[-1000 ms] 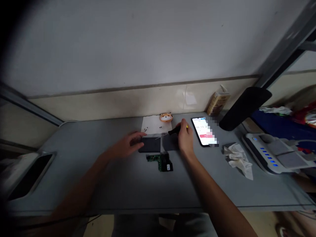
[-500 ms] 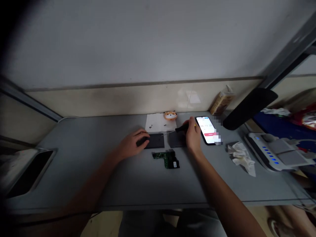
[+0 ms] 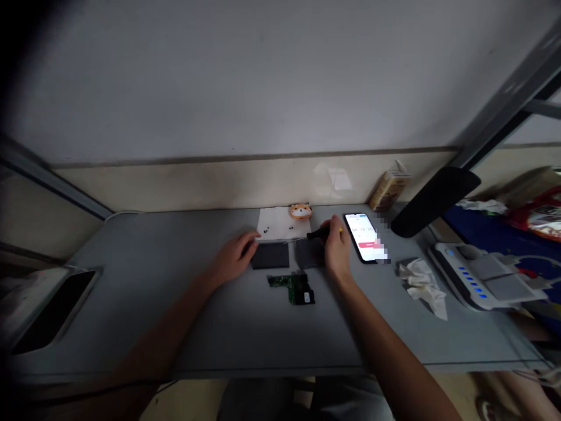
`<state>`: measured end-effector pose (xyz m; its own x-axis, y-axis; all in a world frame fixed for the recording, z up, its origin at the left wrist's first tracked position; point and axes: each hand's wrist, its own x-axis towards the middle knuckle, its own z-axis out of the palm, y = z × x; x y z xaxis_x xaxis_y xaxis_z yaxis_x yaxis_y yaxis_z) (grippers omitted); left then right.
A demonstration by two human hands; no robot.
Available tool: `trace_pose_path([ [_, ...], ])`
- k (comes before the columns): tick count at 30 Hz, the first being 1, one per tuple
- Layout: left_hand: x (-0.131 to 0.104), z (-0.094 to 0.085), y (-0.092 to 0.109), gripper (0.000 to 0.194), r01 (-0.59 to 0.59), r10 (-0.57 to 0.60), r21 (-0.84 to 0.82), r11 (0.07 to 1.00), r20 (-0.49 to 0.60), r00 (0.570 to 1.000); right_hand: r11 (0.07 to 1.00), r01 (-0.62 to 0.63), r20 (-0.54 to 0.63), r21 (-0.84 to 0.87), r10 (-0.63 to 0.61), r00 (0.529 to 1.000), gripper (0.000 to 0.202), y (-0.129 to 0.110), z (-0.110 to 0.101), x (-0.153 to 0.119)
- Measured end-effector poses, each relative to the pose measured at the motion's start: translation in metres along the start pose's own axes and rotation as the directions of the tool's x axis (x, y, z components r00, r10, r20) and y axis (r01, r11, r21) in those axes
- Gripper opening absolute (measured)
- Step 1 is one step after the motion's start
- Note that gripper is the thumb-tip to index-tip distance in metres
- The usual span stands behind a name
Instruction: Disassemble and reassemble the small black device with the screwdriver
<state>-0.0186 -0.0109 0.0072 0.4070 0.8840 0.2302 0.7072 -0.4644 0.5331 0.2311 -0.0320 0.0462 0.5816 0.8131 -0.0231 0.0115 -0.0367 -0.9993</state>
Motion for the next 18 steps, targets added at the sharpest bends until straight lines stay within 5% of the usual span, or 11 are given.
trace_pose_path([
  [18, 0.000, 0.000, -0.004, 0.033, 0.012, -0.012, 0.017, 1.000, 0.032, 0.999, 0.965, -0.062, 0.042, 0.254, 0.053, 0.998, 0.054, 0.009, 0.004, 0.010],
])
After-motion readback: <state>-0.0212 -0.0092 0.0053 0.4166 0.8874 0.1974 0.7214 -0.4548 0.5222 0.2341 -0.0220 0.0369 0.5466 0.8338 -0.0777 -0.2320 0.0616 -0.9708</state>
